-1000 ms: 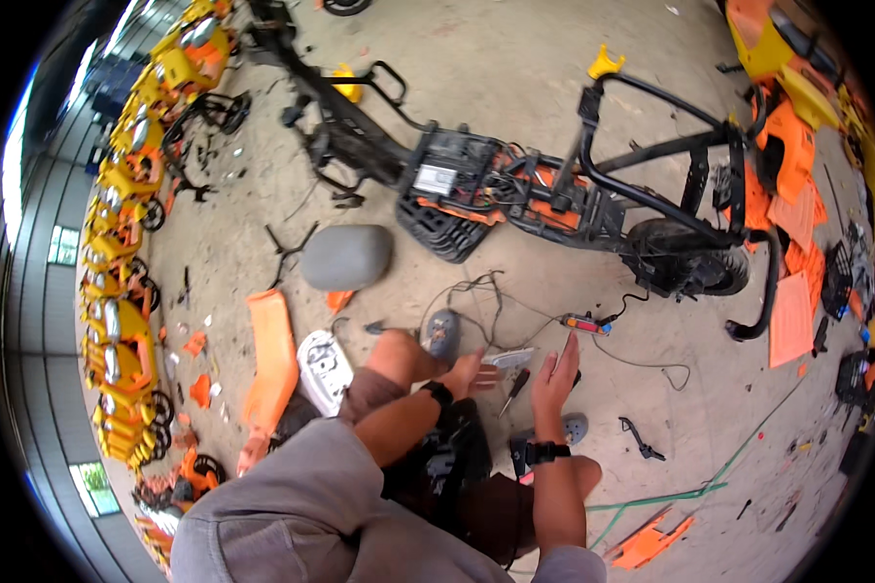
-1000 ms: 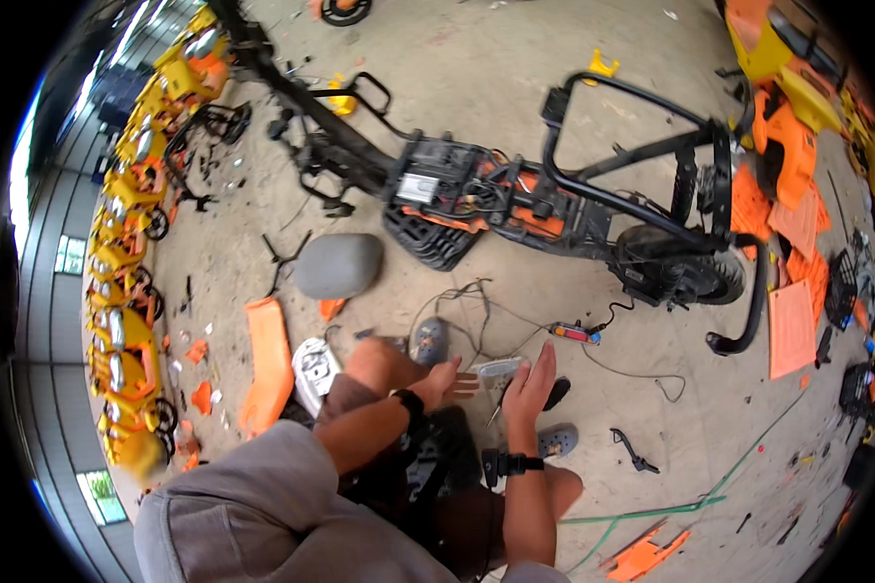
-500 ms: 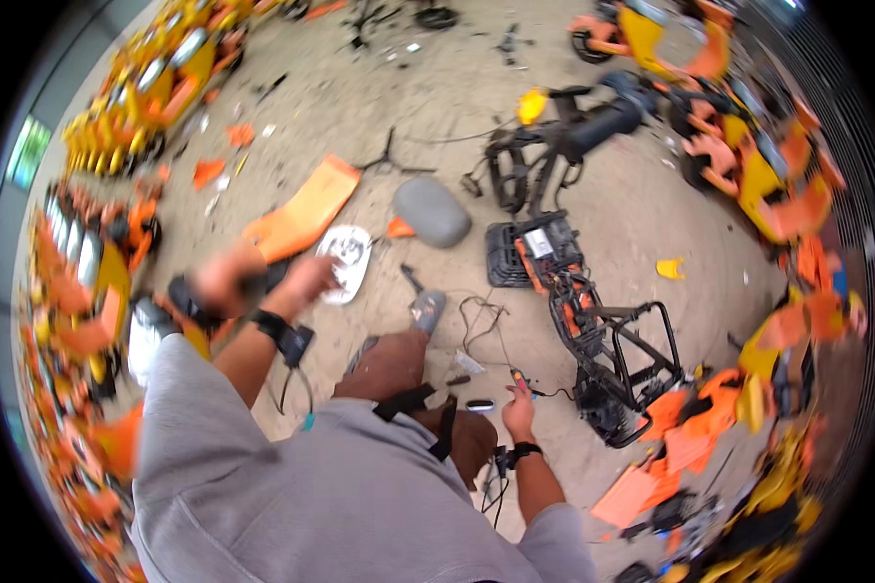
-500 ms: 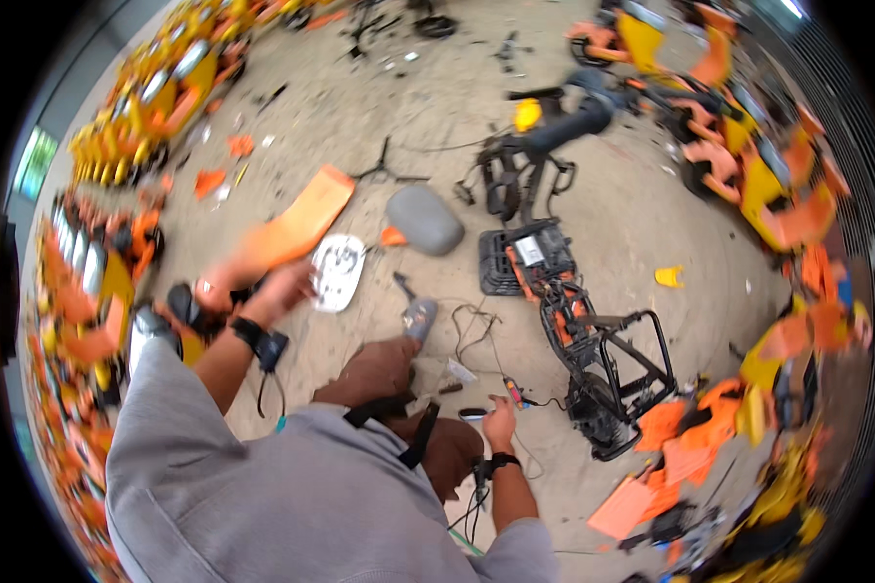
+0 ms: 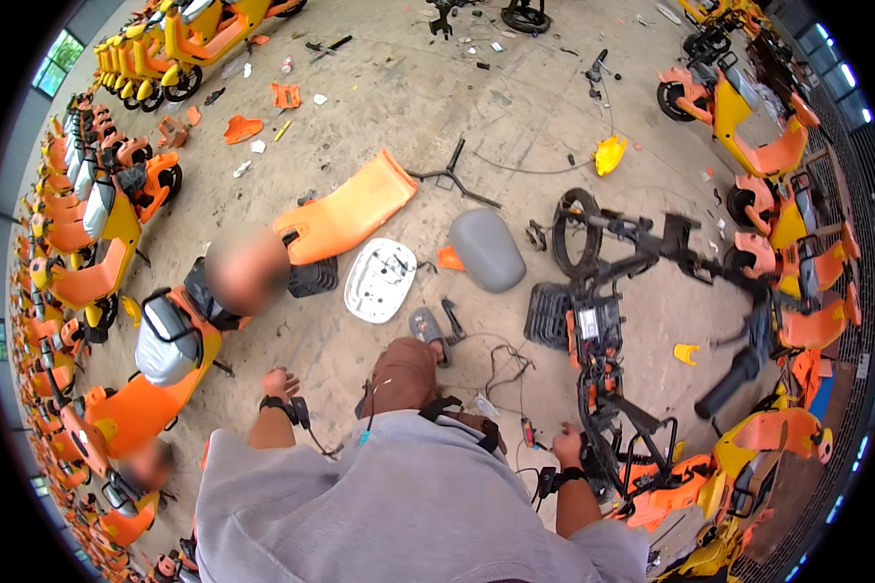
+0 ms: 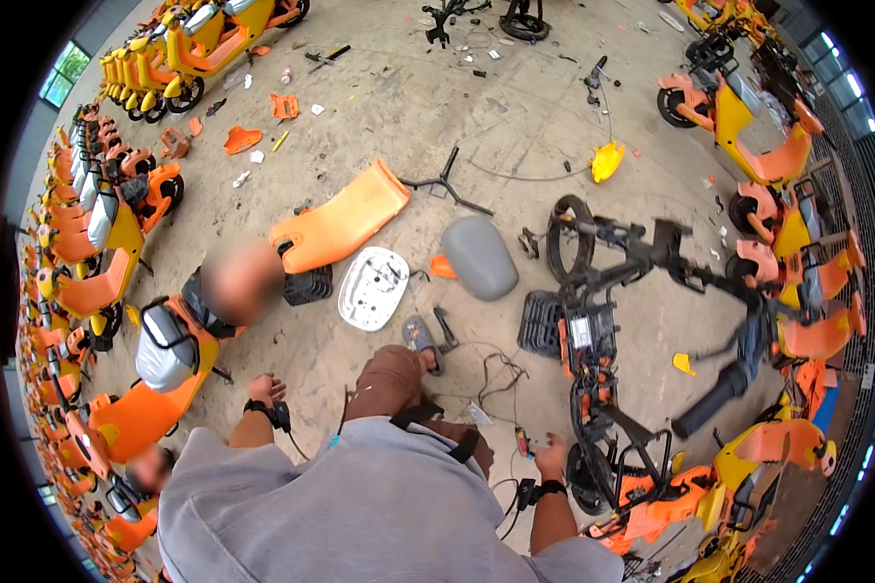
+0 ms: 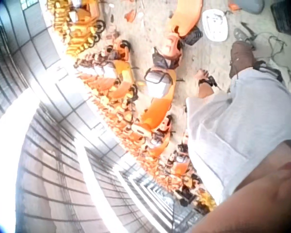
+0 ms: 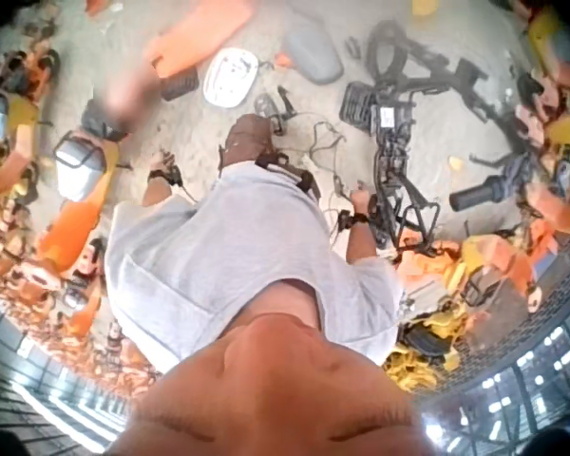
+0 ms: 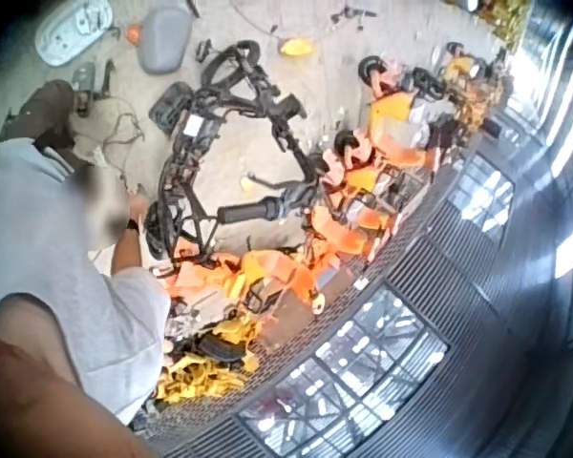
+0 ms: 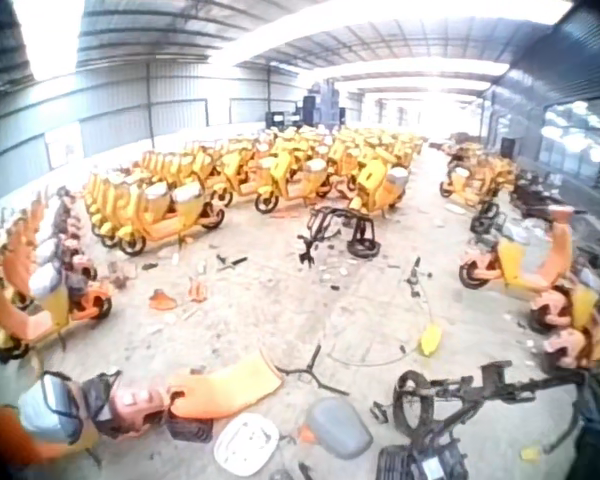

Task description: The person sits on the floor and uses a screwdriver to manipulate a white plastic scooter part, repeatedly prying and adjusting its internal components. The person then stands and walks to a workbench.

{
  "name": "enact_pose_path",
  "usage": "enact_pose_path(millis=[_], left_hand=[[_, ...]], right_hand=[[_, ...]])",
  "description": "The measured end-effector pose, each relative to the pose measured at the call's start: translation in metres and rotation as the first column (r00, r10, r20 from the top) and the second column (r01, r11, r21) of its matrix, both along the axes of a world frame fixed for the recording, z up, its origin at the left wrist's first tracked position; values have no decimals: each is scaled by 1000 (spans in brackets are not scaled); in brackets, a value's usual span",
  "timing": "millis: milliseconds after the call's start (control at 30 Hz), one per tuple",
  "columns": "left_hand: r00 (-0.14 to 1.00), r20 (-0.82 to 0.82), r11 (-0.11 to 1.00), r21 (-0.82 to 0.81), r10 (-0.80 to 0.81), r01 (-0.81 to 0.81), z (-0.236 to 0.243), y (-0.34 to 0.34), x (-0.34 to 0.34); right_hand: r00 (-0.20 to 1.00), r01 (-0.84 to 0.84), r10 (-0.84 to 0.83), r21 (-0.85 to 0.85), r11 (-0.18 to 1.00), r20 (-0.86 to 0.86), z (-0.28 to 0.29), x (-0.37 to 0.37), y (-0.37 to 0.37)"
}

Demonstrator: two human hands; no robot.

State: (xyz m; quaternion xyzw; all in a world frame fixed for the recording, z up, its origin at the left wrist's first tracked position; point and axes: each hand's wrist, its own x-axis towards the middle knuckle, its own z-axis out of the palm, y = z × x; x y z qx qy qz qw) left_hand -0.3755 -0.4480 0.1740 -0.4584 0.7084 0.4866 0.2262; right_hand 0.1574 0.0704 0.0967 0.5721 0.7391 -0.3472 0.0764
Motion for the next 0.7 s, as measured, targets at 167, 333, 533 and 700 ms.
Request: enact_pose_path(millis=[167,333,533,700], left_hand=[[769,-148,765,90,-622,637,31,86,-96],[543,-349,578,5,-764,816,69,165,-154],[755,-401,791,108,-519,602,29,122,-150],[974,-118,952,217,-193,215,-9,51,-121]], right_hand=[[975,105,-199,-572,814,-103,12,-161,20],[987,-2,-69,-451,893,-142,61,-299,67],[920,-390,391,-15,920,41,100,-440,119],[963,-270,266,-128,954,-53,86,-545,152]])
